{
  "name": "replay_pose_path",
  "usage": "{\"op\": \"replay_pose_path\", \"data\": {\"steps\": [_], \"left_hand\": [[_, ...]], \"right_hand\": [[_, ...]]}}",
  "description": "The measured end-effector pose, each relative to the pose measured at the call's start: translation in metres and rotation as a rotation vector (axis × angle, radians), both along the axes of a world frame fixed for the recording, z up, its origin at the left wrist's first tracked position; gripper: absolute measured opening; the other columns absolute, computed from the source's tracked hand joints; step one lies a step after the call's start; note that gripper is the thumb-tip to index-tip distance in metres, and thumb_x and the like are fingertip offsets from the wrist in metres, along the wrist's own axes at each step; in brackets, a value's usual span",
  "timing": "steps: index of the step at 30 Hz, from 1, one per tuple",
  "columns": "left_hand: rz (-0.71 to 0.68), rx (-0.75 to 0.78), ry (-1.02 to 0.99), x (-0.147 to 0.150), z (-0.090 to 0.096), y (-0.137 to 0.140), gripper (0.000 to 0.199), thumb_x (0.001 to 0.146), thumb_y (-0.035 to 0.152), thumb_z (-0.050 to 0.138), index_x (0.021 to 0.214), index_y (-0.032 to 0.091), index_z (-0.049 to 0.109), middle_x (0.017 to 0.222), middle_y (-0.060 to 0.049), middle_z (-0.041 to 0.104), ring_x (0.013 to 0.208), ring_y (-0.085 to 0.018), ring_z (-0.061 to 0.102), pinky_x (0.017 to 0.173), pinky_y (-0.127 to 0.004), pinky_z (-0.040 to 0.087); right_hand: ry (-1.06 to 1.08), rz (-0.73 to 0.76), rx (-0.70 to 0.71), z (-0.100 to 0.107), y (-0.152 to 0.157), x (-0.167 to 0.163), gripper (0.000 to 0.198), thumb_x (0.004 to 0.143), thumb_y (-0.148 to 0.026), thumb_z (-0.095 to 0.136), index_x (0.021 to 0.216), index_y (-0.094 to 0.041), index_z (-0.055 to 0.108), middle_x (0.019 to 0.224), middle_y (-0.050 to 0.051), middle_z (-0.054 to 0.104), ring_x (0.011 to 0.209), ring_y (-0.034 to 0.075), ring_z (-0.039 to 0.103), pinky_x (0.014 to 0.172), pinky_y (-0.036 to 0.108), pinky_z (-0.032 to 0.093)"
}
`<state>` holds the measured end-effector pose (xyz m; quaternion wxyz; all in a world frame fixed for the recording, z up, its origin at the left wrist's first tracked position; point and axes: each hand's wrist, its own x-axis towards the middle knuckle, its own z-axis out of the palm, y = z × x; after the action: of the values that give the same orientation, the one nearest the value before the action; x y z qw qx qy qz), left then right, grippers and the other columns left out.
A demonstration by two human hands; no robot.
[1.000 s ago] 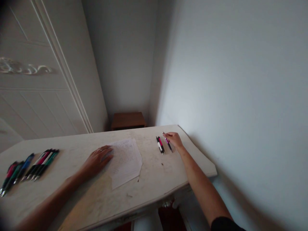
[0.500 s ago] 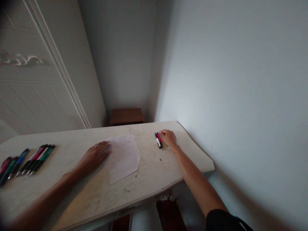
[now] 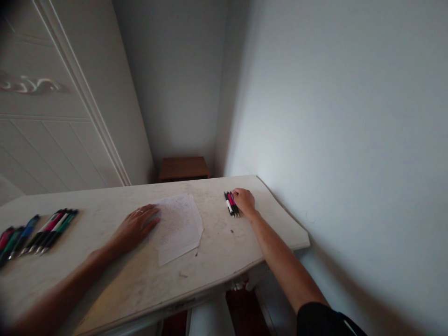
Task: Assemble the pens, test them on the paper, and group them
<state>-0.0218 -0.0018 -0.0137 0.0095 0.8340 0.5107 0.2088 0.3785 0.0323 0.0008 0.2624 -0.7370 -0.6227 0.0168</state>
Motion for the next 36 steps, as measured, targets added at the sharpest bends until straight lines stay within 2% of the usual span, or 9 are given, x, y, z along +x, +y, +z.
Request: {"op": "replay_pose_path", "data": {"steps": [11,21,25,30,36], "left_hand": [[-0.01,-0.003,-0.005,0.0,0.0,0.0,0.044,0.093,0.045,0.037,0.118,0.018,0.062,0.132,-0.013,0.059,0.123,-0.028,0.054,0.107,-0.047,0.04],[0.0,-0.017,-0.006,0.002,0.004,-0.002,0.046,0.093,0.045,0.037,0.119,0.017,0.063,0.132,-0.014,0.059,0.123,-0.029,0.054,0.107,-0.048,0.04],[0.0,-0.021,0.012,0.003,0.004,-0.003,0.048,0.094,0.045,0.035,0.121,0.015,0.062,0.132,-0.015,0.058,0.124,-0.029,0.052,0.107,-0.048,0.039],[-0.001,-0.029,0.021,0.005,0.006,-0.004,0.047,0.094,0.043,0.035,0.121,0.015,0.061,0.133,-0.015,0.058,0.123,-0.029,0.053,0.107,-0.047,0.039],[0.011,-0.042,0.01,0.005,0.008,-0.005,0.048,0.093,0.044,0.035,0.122,0.015,0.061,0.133,-0.015,0.057,0.124,-0.03,0.052,0.108,-0.047,0.038]], "right_hand": [[0.069,0.011,0.03,-0.001,-0.001,0.003,0.028,0.087,-0.025,0.049,0.09,-0.024,0.077,0.097,0.005,0.076,0.09,0.019,0.068,0.076,0.026,0.047],[0.169,0.038,0.144,-0.003,-0.001,0.009,0.027,0.087,-0.026,0.049,0.088,-0.02,0.075,0.094,0.007,0.076,0.086,0.019,0.068,0.077,0.026,0.047],[0.187,0.046,0.122,-0.004,-0.001,0.009,0.026,0.086,-0.026,0.05,0.09,-0.021,0.075,0.095,0.006,0.076,0.088,0.019,0.068,0.079,0.026,0.047],[0.18,0.035,0.055,-0.007,-0.002,0.009,0.029,0.085,-0.033,0.056,0.108,-0.024,0.071,0.094,0.005,0.076,0.084,0.019,0.068,0.076,0.028,0.048],[0.165,0.103,0.05,-0.007,-0.002,0.012,0.023,0.086,-0.027,0.054,0.094,-0.023,0.075,0.097,0.003,0.076,0.088,0.018,0.068,0.08,0.027,0.048]]}}
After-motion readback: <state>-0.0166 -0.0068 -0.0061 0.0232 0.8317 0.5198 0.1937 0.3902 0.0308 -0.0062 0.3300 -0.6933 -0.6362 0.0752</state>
